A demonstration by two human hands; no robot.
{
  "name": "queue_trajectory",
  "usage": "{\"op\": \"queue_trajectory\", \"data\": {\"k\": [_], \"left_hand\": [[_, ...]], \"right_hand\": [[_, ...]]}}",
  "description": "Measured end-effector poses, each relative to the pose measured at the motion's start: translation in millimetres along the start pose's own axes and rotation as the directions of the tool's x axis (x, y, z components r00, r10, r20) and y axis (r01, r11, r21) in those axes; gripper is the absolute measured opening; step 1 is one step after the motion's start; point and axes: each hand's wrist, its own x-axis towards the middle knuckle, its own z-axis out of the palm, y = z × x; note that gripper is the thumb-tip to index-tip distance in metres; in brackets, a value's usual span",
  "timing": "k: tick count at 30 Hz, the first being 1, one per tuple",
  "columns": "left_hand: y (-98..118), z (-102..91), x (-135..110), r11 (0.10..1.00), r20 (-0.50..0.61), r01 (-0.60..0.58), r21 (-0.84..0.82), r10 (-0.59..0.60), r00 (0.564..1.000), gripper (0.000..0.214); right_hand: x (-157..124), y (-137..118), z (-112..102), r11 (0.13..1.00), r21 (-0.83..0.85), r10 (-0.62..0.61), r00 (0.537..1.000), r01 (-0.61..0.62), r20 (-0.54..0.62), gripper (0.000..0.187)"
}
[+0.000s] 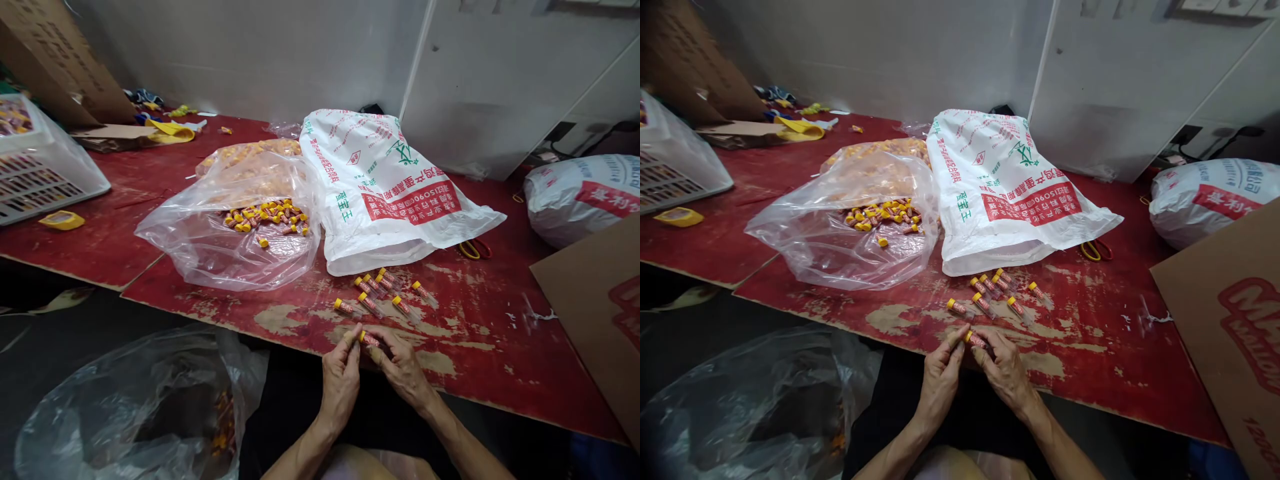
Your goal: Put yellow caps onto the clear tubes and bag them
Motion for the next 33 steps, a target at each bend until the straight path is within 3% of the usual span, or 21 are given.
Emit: {"op": "queue_trajectory", "data": {"k": [3,6,9,11,12,14,16,17,18,19,21,22,24,28,33], "left_hand": [[-3.8,1.1,-2.1,1.0,0.079,-0.009,0.027,0.007,0.997,0.035],[-3.5,2.2,0.9,0.999,0.161,-0.014,0.039,0.008,0.987,0.038],[-0.1,4.1,6.1,0.998,0.212,-0.052,0.028,0.045,0.976,0.039],[0.9,5.1,8.5,0.999,0.178,-0.051,-0.01,0.052,0.983,0.039],[0.4,5.1,9.3,0.999,0.141,-0.034,-0.032,0.039,0.989,0.038],[-2.6,3.5,10.8,0.997,0.066,0.021,-0.074,-0.016,0.998,0.034],[-6.6,0.4,12.7,0.99,0.026,0.074,-0.12,-0.071,0.997,0.03],[-8.4,-1.3,13.8,0.985,0.018,0.093,-0.144,-0.092,0.996,0.028],[-9.8,-2.7,14.7,0.98,0.014,0.107,-0.167,-0.106,0.994,0.027],[-10.5,-3.8,15.4,0.976,0.01,0.114,-0.185,-0.114,0.993,0.027],[-10.7,-4.6,15.9,0.975,0.006,0.116,-0.191,-0.117,0.993,0.027],[-10.4,-4.5,15.6,0.977,0.007,0.113,-0.18,-0.114,0.993,0.027],[-9.9,-3.9,14.4,0.985,0.015,0.101,-0.141,-0.1,0.995,0.026],[-12.6,-3.3,12.9,0.995,0.035,0.082,-0.053,-0.08,0.996,0.022],[-20.6,-1.4,17.2,0.994,0.054,0.107,0.028,-0.108,0.993,0.023]], "right_hand": [[-4.0,-0.8,5.6,0.997,0.013,0.07,0.992,-0.069,-0.105,0.022],[-4.3,3.2,12.8,0.955,0.221,0.234,0.961,-0.199,-0.145,0.028],[-1.9,9.4,12.0,0.741,0.568,0.439,0.898,-0.358,-0.007,0.041],[-1.8,12.6,2.0,0.588,0.67,0.503,0.854,-0.453,0.136,0.047],[-2.7,13.5,-6.2,0.572,0.661,0.515,0.84,-0.486,0.171,0.048],[-5.3,13.5,-28.2,0.703,0.503,0.5,0.853,-0.502,0.152,0.044],[-6.7,10.4,-52.5,0.905,0.101,0.408,0.91,-0.414,0.076,0.036],[-6.2,7.7,-63.2,0.928,-0.168,0.346,0.936,-0.332,0.065,0.033],[-4.8,4.3,-71.6,0.866,-0.433,0.313,0.946,-0.249,0.081,0.03],[-2.6,0.3,-77.3,0.739,-0.651,0.321,0.941,-0.176,0.11,0.027],[3.7,-8.2,-80.7,0.455,-0.889,0.415,0.896,-0.053,0.159,0.022],[7.2,-12.0,-79.3,0.362,-0.932,0.468,0.867,-0.011,0.171,0.02],[13.4,-17.4,-74.4,0.299,-0.953,0.527,0.826,0.041,0.201,0.019],[17.0,-14.0,-68.4,0.326,-0.942,0.547,0.796,0.083,0.26,0.018],[10.3,2.9,-64.2,0.299,-0.952,0.582,0.78,0.06,0.231,0.018]]}}
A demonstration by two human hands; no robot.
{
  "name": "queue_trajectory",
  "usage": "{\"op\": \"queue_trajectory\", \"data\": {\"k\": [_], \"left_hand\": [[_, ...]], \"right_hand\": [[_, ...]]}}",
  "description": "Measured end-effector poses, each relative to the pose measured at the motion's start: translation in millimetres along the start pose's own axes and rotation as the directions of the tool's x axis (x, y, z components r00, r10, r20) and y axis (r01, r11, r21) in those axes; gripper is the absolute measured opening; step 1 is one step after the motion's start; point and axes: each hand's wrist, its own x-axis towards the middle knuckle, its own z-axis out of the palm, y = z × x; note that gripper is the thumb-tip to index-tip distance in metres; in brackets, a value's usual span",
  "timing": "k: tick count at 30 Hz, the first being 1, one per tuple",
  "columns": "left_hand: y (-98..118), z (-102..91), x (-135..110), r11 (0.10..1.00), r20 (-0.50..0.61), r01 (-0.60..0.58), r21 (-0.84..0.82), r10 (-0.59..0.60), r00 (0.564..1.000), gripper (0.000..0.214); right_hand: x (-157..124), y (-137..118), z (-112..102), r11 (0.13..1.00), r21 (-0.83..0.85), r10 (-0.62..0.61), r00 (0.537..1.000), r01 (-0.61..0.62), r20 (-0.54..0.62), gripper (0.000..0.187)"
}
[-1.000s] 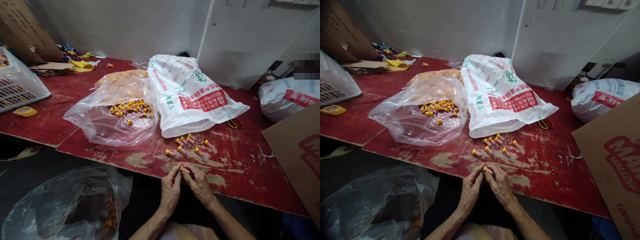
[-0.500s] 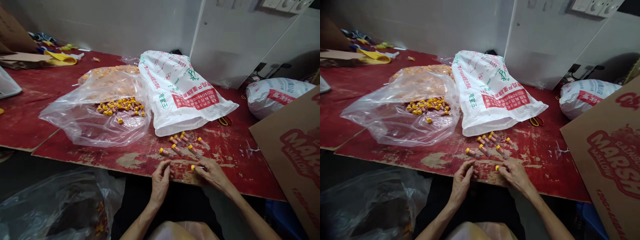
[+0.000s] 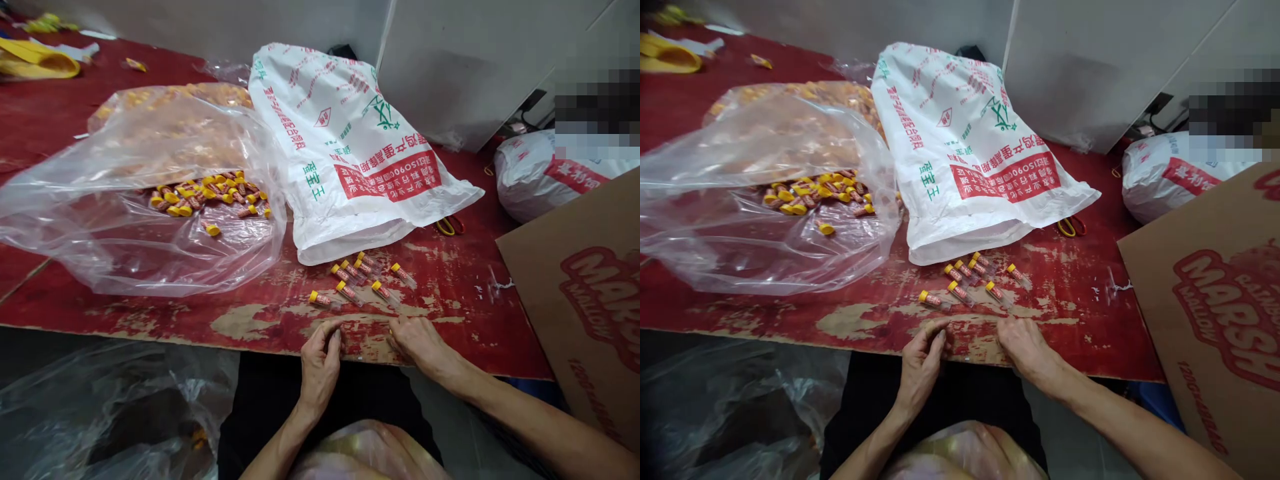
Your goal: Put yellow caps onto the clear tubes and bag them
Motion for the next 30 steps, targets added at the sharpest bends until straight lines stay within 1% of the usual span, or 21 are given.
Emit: {"op": "queue_trajectory", "data": {"k": [3,4,5,7,8,9,11,13,14,16,17,18,19,20,21,22,23,24,26,28,30], "left_hand": [[-0.4,2.5,4.7,1.0,-0.007,0.015,0.007,-0.015,1.0,0.023],[1.0,3.5,5.7,1.0,-0.01,0.022,-0.003,-0.022,1.0,0.024],[3.1,4.6,5.9,0.999,-0.009,0.036,-0.027,-0.036,0.999,0.025],[9.1,7.1,3.6,0.989,0.011,0.089,-0.117,-0.088,0.996,0.029],[12.2,8.6,0.8,0.976,0.035,0.129,-0.178,-0.125,0.992,0.032],[15.0,10.2,-2.7,0.955,0.068,0.172,-0.244,-0.16,0.985,0.034],[18.7,13.8,-10.5,0.891,0.16,0.259,-0.372,-0.213,0.964,0.039],[19.5,17.1,-16.4,0.811,0.229,0.325,-0.487,-0.241,0.943,0.04],[19.2,18.3,-17.9,0.768,0.237,0.342,-0.541,-0.251,0.938,0.039],[18.3,19.1,-17.5,0.69,0.217,0.357,-0.629,-0.285,0.934,0.036],[18.1,18.7,-16.2,0.659,0.199,0.36,-0.66,-0.308,0.93,0.036],[18.3,17.9,-14.5,0.637,0.188,0.365,-0.679,-0.33,0.925,0.037],[18.9,17.0,-12.9,0.622,0.187,0.378,-0.686,-0.351,0.918,0.039],[19.7,16.2,-11.7,0.614,0.191,0.392,-0.685,-0.368,0.91,0.041],[20.5,15.4,-11.1,0.613,0.195,0.402,-0.68,-0.378,0.905,0.043],[21.4,14.9,-11.0,0.616,0.2,0.409,-0.673,-0.381,0.903,0.044],[22.0,14.6,-11.4,0.619,0.204,0.414,-0.668,-0.382,0.901,0.045],[22.5,14.5,-12.2,0.62,0.208,0.418,-0.664,-0.383,0.9,0.045],[23.2,14.4,-14.1,0.619,0.217,0.425,-0.661,-0.385,0.897,0.044],[23.8,14.0,-15.2,0.61,0.238,0.444,-0.656,-0.391,0.889,0.043],[25.0,13.4,-15.1,0.598,0.267,0.467,-0.651,-0.395,0.879,0.04]], "right_hand": [[1.8,3.1,5.5,1.0,0.009,0.015,1.0,-0.015,-0.013,0.019],[2.0,5.5,6.8,1.0,0.017,0.022,0.999,-0.021,-0.04,0.019],[1.9,8.0,8.4,0.999,0.035,0.021,0.996,-0.018,-0.085,0.02],[0.8,10.5,12.6,0.991,0.129,-0.018,0.976,0.047,-0.219,0.023],[-0.2,8.6,15.3,0.972,0.211,-0.033,0.953,0.1,-0.302,0.025],[-1.7,3.7,18.2,0.939,0.307,-0.025,0.919,0.156,-0.393,0.027],[-6.0,-15.1,23.9,0.829,0.492,0.055,0.837,0.266,-0.545,0.026],[-11.0,-39.9,26.9,0.731,0.586,0.144,0.76,0.35,-0.633,0.023],[-12.7,-50.6,26.7,0.714,0.581,0.143,0.732,0.39,-0.666,0.022],[-12.1,-61.3,22.9,0.727,0.517,0.086,0.687,0.452,-0.722,0.021],[-8.9,-59.8,19.9,0.756,0.476,0.078,0.661,0.449,-0.746,0.021],[-3.9,-54.1,16.8,0.796,0.443,0.094,0.64,0.411,-0.763,0.023],[2.8,-45.2,14.1,0.841,0.425,0.137,0.628,0.335,-0.766,0.025],[10.6,-34.5,12.1,0.881,0.416,0.199,0.623,0.225,-0.757,0.028],[18.9,-23.6,10.9,0.908,0.405,0.256,0.627,0.105,-0.736,0.031],[27.0,-13.6,10.6,0.924,0.382,0.289,0.644,0.005,-0.708,0.033],[34.0,-5.2,11.0,0.935,0.35,0.293,0.674,-0.054,-0.678,0.033],[39.2,1.2,11.7,0.944,0.323,0.271,0.707,-0.064,-0.653,0.031],[41.7,9.5,12.3,0.951,0.31,0.193,0.765,0.01,-0.615,0.026],[33.4,16.1,8.2,0.938,0.335,0.123,0.813,0.092,-0.569,0.027],[18.7,23.7,-1.9,0.941,0.323,0.065,0.885,0.099,-0.462,0.027]]}}
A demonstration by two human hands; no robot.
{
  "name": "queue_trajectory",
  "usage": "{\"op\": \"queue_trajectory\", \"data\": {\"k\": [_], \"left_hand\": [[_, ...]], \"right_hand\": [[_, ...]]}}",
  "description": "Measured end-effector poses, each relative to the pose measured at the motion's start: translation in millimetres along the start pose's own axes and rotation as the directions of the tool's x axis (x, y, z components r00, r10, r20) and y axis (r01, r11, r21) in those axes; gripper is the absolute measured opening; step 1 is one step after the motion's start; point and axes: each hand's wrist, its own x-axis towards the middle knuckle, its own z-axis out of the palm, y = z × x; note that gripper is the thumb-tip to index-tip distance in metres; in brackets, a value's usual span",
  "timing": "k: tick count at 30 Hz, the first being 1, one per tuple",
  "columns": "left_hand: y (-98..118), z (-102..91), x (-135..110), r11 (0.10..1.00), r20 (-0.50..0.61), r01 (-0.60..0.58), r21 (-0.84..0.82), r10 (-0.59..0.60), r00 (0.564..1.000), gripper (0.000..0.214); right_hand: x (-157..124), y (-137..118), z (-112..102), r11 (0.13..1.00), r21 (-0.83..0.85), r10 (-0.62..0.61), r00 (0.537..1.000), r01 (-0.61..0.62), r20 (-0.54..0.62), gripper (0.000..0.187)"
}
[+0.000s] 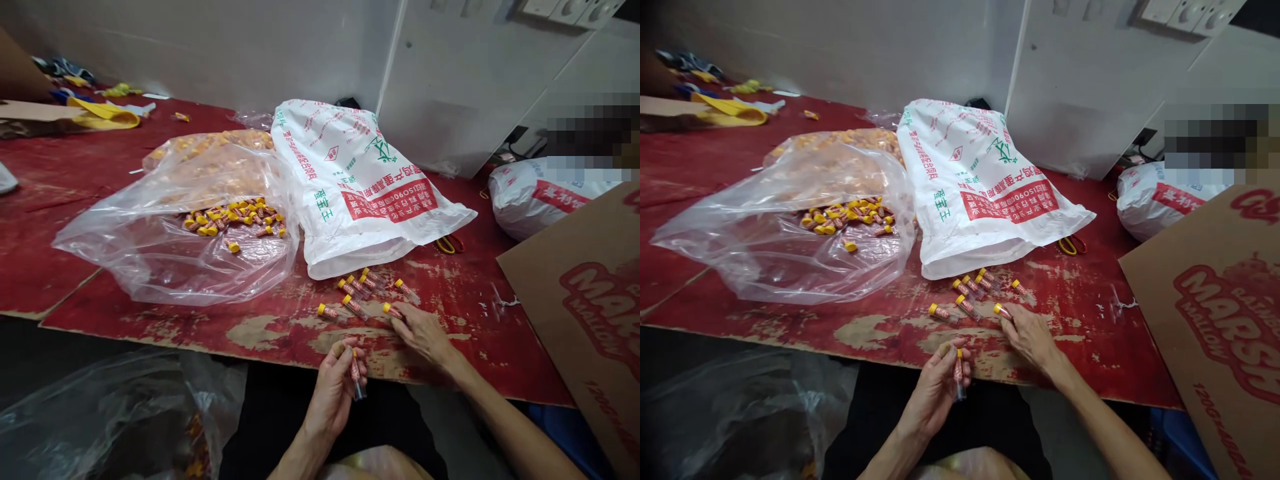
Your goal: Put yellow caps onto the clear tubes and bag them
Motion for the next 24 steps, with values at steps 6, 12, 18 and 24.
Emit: {"op": "queue_trajectory", "data": {"k": [6,12,18,24], "left_hand": [[2.1,1.9,3.1,0.999,0.051,0.042,0.015,-0.043,0.998,0.035],[-0.7,4.1,10.8,0.988,-0.002,0.098,0.119,-0.098,0.995,0.047],[0.8,19.1,20.0,0.979,-0.007,0.176,0.106,-0.176,0.984,0.039],[5.7,10.2,9.3,0.979,0.048,0.199,-0.05,-0.197,0.979,0.034]], "right_hand": [[-1.4,-2.7,-31.5,0.938,-0.344,0.094,0.914,0.052,0.396,0.028],[9.4,-13.0,-3.8,0.941,-0.336,0.123,0.897,0.03,0.425,0.025],[12.3,-10.2,-8.9,0.954,-0.3,0.139,0.913,-0.02,0.383,0.028],[-9.8,-32.4,1.0,0.996,-0.078,0.068,0.973,-0.052,0.221,0.031]]}}
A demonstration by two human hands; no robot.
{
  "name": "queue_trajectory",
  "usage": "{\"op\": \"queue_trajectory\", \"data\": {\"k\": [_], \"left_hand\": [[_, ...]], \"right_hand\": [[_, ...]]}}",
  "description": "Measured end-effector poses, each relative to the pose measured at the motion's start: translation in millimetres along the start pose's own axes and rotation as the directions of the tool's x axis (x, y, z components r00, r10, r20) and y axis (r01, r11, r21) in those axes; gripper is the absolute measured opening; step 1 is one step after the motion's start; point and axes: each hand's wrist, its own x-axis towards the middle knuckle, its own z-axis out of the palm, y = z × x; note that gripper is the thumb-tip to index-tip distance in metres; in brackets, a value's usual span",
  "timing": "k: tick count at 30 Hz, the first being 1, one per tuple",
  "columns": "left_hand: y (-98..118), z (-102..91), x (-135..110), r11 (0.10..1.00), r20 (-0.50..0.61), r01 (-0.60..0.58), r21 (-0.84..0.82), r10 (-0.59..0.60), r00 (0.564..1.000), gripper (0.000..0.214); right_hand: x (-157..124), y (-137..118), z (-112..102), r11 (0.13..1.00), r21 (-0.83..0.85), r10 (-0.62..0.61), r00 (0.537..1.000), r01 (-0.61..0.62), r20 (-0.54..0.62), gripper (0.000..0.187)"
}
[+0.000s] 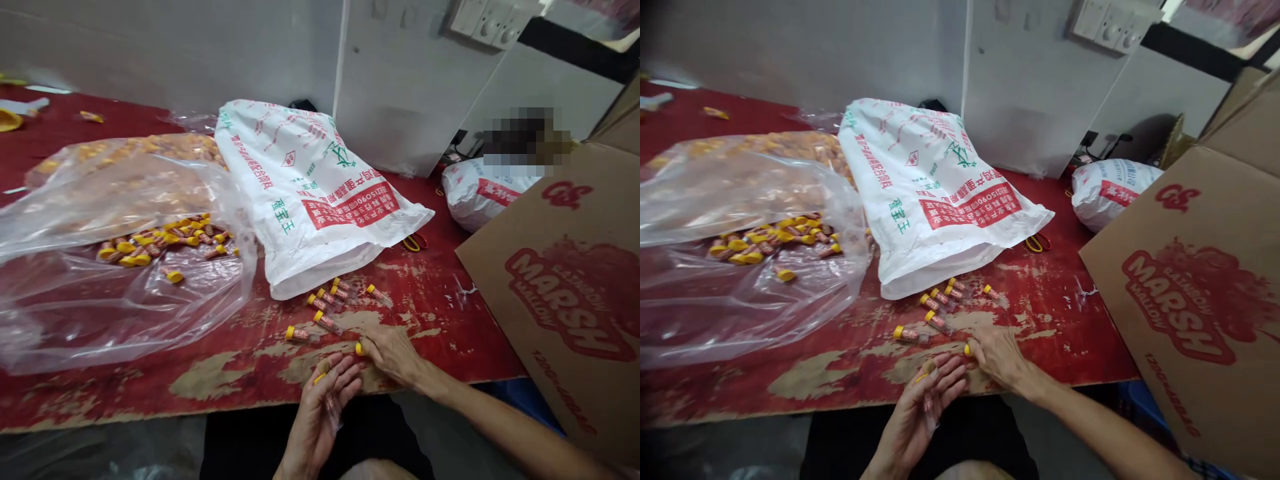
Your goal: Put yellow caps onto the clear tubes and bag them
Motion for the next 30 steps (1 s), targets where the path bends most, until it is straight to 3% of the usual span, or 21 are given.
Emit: {"op": "queue_trajectory", "data": {"k": [3,6,8,11,12,14,19,22,26,30], "left_hand": [[0.0,-5.6,-3.6,0.995,0.027,-0.031,-0.098,0.033,0.999,0.034],[0.8,-5.8,-4.2,0.99,-0.013,-0.084,-0.114,0.083,0.996,0.031],[1.1,-4.5,-5.2,0.991,-0.037,-0.098,-0.092,0.095,0.995,0.031],[-0.1,-4.2,-7.9,0.992,-0.04,-0.106,-0.063,0.104,0.994,0.032],[-0.9,-4.8,-8.7,0.992,-0.035,-0.11,-0.056,0.108,0.994,0.032],[-2.5,-6.8,-9.7,0.992,-0.022,-0.119,-0.048,0.118,0.993,0.031],[-3.9,-11.0,-7.7,0.991,0.001,-0.131,-0.02,0.131,0.991,0.031],[-4.3,-10.6,-6.1,0.992,0.021,-0.122,-0.01,0.122,0.992,0.031],[-5.0,-9.1,-5.5,0.996,0.013,-0.093,-0.009,0.093,0.996,0.03],[-2.9,-8.4,-4.7,0.997,0.002,-0.075,-0.01,0.075,0.997,0.032]], "right_hand": [[-17.7,-28.4,14.0,0.957,0.256,-0.085,0.974,0.139,-0.211,0.028],[-19.2,-36.3,11.8,0.905,0.287,-0.22,0.924,0.313,-0.314,0.024],[-5.4,-21.0,1.9,0.945,0.238,-0.121,0.918,0.223,-0.378,0.023],[27.4,19.9,-11.4,0.98,0.101,0.196,0.874,-0.169,-0.445,0.025],[37.9,33.0,-13.0,0.964,0.047,0.256,0.863,-0.262,-0.435,0.028],[53.0,52.5,-11.6,0.946,-0.044,0.279,0.878,-0.32,-0.389,0.028],[44.4,60.8,-15.0,0.992,-0.068,0.082,0.963,-0.103,-0.255,0.024],[24.4,54.8,-34.1,0.995,-0.093,-0.029,0.998,0.024,-0.061,0.031],[14.4,44.1,-43.4,0.949,-0.303,-0.029,0.981,0.088,0.194,0.029],[20.6,32.9,-22.3,0.935,-0.347,0.011,0.975,0.068,0.22,0.029]]}}
